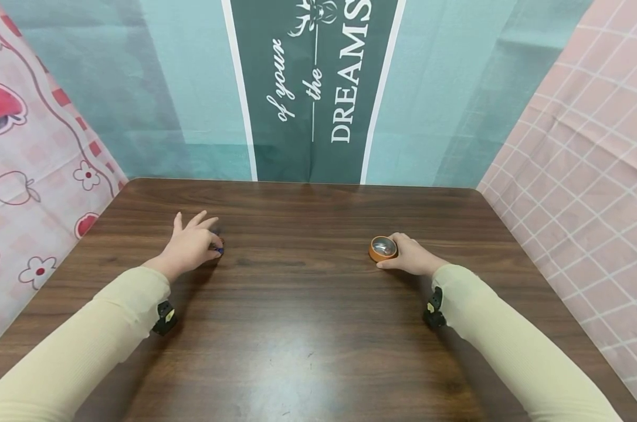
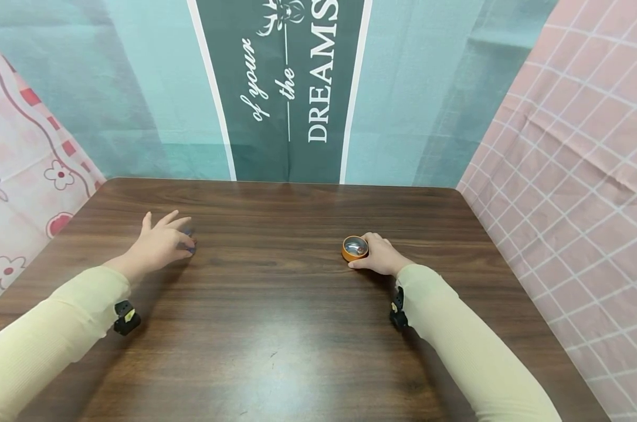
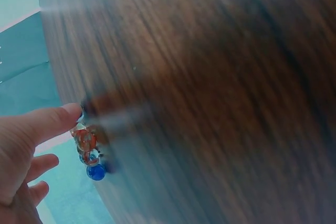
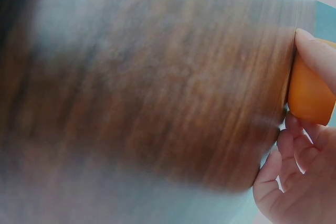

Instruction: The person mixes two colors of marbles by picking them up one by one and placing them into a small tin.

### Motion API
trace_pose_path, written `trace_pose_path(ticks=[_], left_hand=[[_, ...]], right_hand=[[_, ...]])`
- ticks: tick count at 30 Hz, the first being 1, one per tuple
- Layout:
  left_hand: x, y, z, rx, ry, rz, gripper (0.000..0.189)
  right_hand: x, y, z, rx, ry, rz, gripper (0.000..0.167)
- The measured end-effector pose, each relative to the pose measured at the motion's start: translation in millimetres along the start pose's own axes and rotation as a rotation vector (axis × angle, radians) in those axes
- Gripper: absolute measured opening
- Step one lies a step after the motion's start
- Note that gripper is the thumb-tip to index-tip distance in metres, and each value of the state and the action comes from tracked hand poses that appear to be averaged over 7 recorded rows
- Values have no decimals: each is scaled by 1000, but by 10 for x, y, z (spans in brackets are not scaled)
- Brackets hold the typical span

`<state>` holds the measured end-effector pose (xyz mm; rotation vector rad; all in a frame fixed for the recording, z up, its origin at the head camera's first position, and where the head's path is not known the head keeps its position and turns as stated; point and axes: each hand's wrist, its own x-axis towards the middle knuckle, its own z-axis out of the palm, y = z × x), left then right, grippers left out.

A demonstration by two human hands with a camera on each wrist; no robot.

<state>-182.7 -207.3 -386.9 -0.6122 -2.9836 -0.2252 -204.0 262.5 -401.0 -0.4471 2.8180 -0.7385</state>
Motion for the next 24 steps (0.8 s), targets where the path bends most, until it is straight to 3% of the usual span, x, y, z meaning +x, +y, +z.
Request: trace_pose_path(ticks=[24], left_hand=[[117,196,49,-10,70,58,12]], right_hand=[[26,63,135,-5,37,-21,59]])
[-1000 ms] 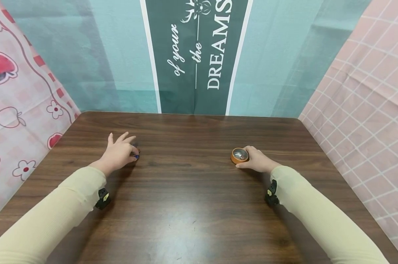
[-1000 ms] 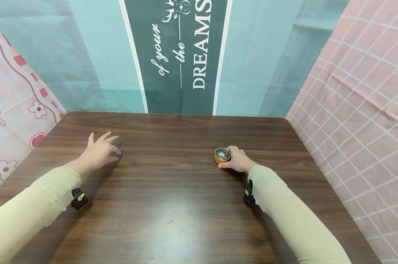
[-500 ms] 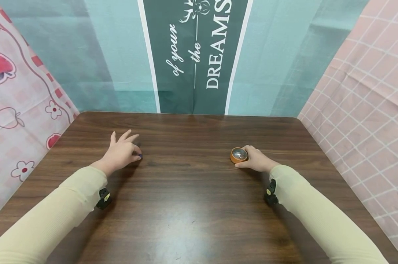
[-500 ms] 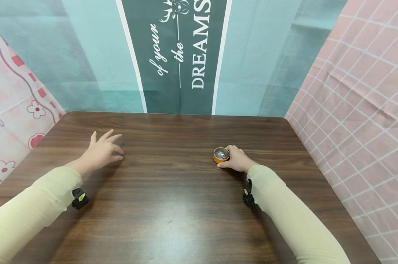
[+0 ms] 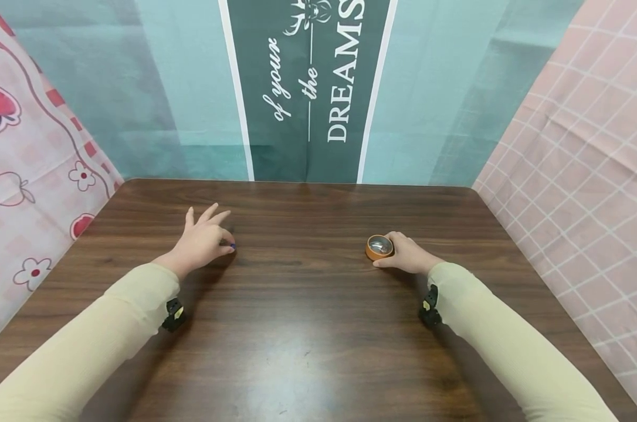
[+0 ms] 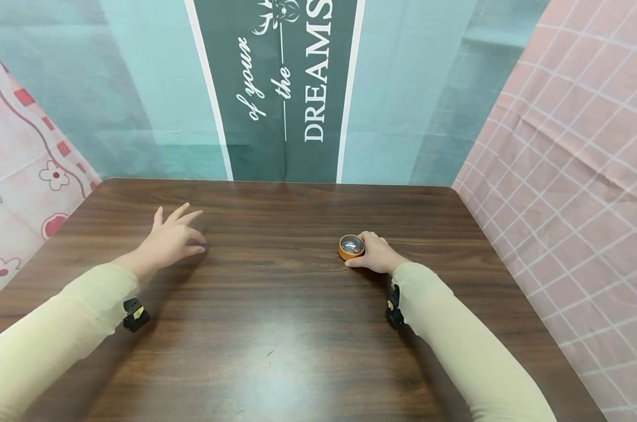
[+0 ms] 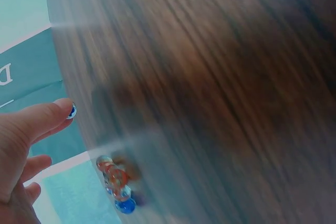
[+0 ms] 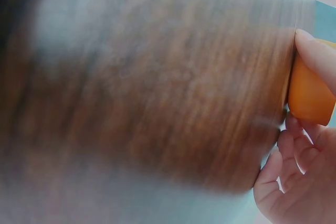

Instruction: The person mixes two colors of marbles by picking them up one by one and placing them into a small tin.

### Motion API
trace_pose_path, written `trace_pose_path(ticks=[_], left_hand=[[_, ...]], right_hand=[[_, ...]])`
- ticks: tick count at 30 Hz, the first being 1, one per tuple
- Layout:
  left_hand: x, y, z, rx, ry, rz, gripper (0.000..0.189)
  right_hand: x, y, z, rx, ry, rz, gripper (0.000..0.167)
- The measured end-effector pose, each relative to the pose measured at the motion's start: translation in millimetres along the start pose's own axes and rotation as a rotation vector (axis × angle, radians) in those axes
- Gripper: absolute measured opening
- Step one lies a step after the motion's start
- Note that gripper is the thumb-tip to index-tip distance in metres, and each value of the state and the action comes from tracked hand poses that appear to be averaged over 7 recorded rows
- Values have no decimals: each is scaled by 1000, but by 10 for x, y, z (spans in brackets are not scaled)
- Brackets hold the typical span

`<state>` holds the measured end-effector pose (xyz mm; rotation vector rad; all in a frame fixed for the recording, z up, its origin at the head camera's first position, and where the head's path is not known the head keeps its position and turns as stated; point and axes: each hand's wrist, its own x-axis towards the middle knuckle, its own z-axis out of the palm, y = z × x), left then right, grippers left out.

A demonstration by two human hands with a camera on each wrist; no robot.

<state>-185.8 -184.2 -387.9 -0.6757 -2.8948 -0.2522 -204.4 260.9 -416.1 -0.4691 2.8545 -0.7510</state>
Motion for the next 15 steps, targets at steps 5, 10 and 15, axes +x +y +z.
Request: trace_pose_path(ticks=[5,10,15], left_hand=[[68,55,24,11,7,7,12],[120,110,56,4,13,15,12],[159,152,79,5,33,30,11]], right_hand=[[-2,10,0,6,6,2,58],[-12,15,9,7,-1,9,59],[-8,9,15,10,1,0,58]])
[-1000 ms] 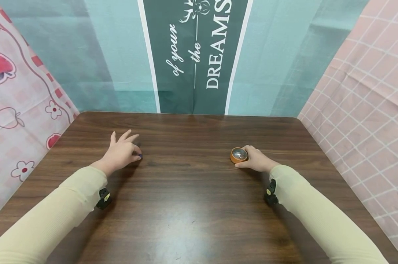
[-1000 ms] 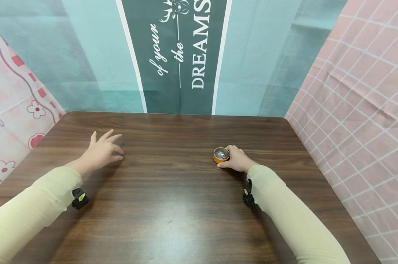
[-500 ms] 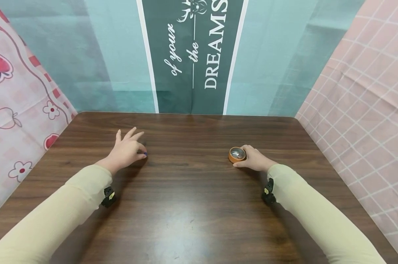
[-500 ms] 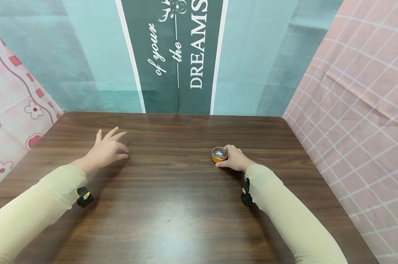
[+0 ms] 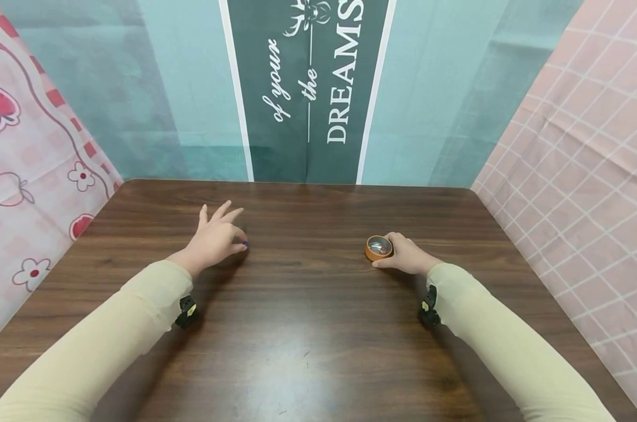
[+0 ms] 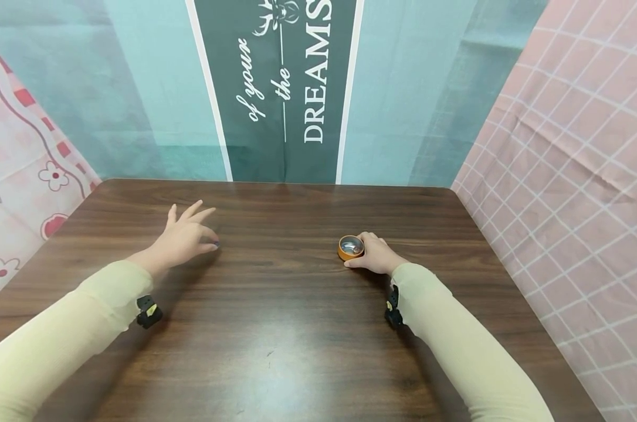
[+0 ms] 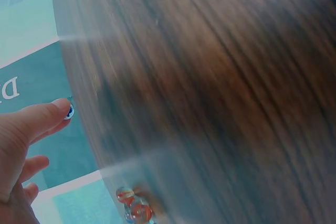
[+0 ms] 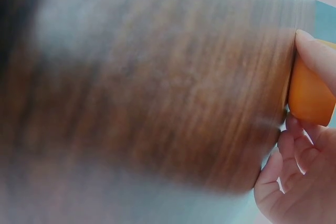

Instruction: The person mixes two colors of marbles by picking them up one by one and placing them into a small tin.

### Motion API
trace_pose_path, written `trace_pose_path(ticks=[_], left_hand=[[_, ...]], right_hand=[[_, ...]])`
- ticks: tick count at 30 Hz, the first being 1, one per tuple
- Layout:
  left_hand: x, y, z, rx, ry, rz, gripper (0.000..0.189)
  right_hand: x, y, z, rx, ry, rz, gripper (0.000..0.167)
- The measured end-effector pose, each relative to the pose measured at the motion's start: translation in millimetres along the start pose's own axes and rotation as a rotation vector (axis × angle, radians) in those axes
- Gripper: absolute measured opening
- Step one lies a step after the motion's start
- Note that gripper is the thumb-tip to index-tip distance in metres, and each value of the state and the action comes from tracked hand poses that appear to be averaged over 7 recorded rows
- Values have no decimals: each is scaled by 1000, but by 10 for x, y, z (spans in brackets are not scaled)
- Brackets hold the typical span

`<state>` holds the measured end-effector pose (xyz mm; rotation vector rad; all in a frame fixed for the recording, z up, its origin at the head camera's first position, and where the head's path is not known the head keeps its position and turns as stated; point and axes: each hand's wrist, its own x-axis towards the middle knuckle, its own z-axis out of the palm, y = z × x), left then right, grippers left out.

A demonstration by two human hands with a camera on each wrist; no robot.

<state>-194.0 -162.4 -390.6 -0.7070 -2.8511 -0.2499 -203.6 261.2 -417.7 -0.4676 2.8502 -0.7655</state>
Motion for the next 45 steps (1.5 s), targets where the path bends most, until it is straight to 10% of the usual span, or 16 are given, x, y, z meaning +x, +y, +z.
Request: trace_pose_path(ticks=[45], left_hand=[[200,320,31,-20,-6,41,12]], right_hand=[[-31,-40,-22,-13,-5,16,59]])
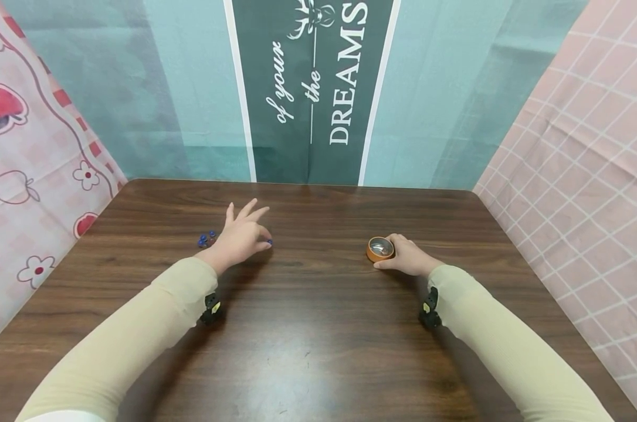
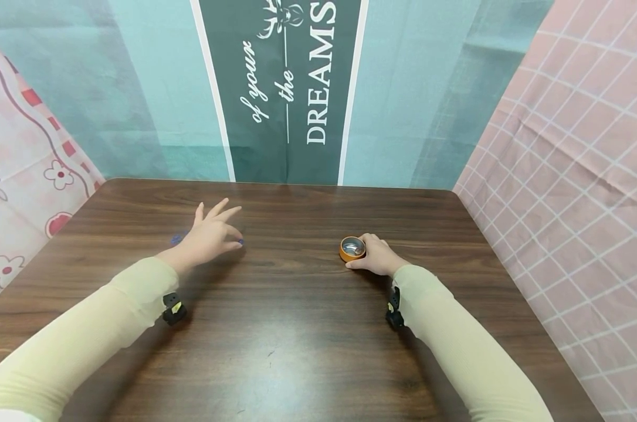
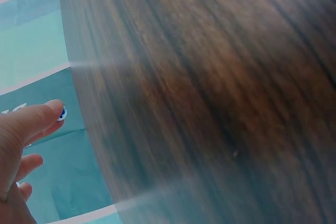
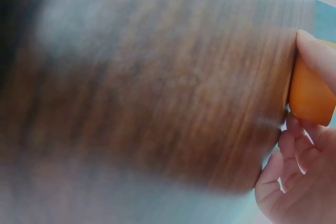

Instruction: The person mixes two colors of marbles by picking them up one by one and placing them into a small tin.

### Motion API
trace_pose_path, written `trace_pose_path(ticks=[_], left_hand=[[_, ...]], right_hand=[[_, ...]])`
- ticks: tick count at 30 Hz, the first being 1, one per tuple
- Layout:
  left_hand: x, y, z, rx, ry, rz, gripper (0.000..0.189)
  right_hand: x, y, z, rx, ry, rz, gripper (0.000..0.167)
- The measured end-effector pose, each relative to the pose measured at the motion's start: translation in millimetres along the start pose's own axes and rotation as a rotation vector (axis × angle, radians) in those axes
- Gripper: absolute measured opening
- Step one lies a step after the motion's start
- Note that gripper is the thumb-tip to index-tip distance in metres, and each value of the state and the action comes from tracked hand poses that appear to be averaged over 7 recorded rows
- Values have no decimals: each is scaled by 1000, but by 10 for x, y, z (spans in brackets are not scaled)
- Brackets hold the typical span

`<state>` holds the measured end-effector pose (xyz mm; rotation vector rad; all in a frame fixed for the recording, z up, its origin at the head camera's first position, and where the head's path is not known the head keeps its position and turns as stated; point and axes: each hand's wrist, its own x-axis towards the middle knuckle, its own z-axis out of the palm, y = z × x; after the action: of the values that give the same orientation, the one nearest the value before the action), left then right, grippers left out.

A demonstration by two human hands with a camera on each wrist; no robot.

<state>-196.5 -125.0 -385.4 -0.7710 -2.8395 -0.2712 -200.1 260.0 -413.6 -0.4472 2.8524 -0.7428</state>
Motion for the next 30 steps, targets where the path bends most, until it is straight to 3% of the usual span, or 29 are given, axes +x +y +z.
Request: trace_pose_path(ticks=[13,30], left_hand=[[51,88,42,-16,23,12,11],[108,196,-8,-17,2,22,10]], right_hand=[[8,14,12,-2,6,9,61],[-34,-55,-42,8,-18,25,61]])
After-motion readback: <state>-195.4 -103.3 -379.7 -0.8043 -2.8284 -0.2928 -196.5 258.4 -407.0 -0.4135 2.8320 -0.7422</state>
